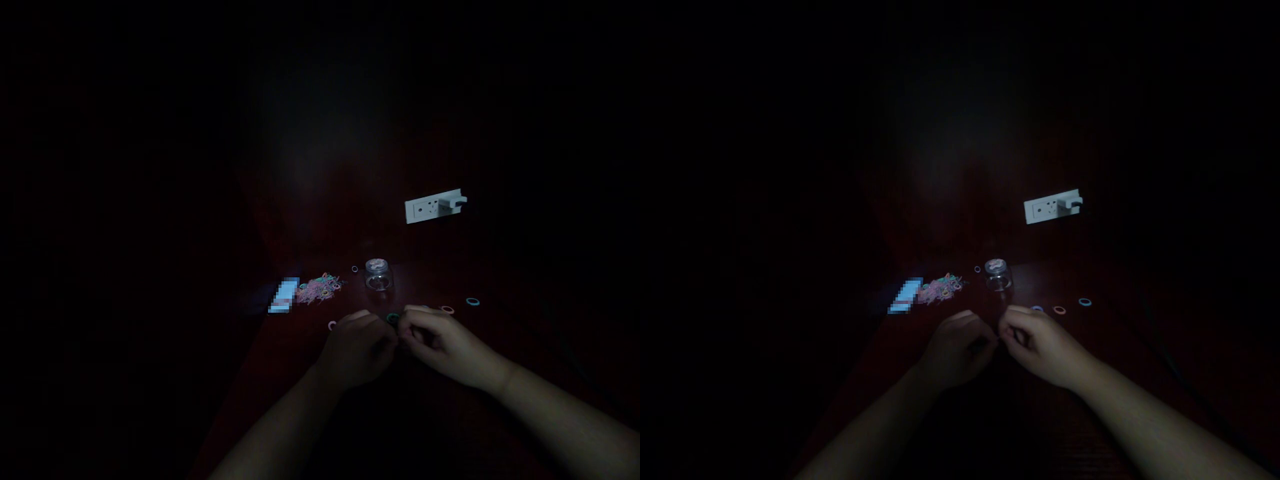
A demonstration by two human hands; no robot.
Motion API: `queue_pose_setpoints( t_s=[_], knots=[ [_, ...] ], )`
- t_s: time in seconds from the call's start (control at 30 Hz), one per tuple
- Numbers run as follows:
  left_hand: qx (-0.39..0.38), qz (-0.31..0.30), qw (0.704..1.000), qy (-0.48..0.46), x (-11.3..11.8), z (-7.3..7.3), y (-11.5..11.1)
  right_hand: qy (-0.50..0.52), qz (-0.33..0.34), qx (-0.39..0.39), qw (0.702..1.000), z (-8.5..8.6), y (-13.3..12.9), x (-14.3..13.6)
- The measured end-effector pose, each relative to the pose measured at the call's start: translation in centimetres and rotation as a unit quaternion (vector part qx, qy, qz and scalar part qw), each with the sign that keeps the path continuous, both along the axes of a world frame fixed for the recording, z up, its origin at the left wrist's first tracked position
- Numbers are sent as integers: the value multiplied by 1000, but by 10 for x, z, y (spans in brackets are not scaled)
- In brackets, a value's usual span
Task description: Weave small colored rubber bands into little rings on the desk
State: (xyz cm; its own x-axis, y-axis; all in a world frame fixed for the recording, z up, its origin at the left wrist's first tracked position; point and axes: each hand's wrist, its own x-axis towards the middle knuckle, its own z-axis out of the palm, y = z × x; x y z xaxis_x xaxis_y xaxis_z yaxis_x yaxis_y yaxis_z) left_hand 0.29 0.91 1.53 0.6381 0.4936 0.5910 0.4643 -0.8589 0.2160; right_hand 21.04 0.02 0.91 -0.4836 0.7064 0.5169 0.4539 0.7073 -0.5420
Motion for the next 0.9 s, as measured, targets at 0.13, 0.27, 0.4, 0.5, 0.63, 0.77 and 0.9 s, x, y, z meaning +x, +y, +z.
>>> queue_pose_setpoints(
  t_s=[0.13, 0.27, 0.4, 0.5, 0.63, 0.77, 0.9],
  knots=[
    [-5, 4, 1000, 4, 0, -1, 1, 5, 4, 3, 1000, 2, -1, 0],
    [-10, 9, 1000, 3, 0, 0, 0, 6, 1, 9, 1000, 2, -2, 1],
    [-10, 13, 1000, 3, 0, 0, 0, 15, -1, 9, 1000, 0, -1, 1],
    [-10, 21, 1000, 0, -1, -1, 1, 22, -6, 10, 1000, 0, 0, 1],
    [-11, 25, 1000, -10, -1, -3, 1, 19, 2, 10, 1000, -1, 0, 1],
    [-6, 24, 1000, -12, -1, -2, 1, 17, 6, 11, 1000, -2, 0, 2],
    [-8, 25, 1000, -16, -2, -1, 1, 16, 8, 14, 1000, -3, 1, 2]
  ],
)
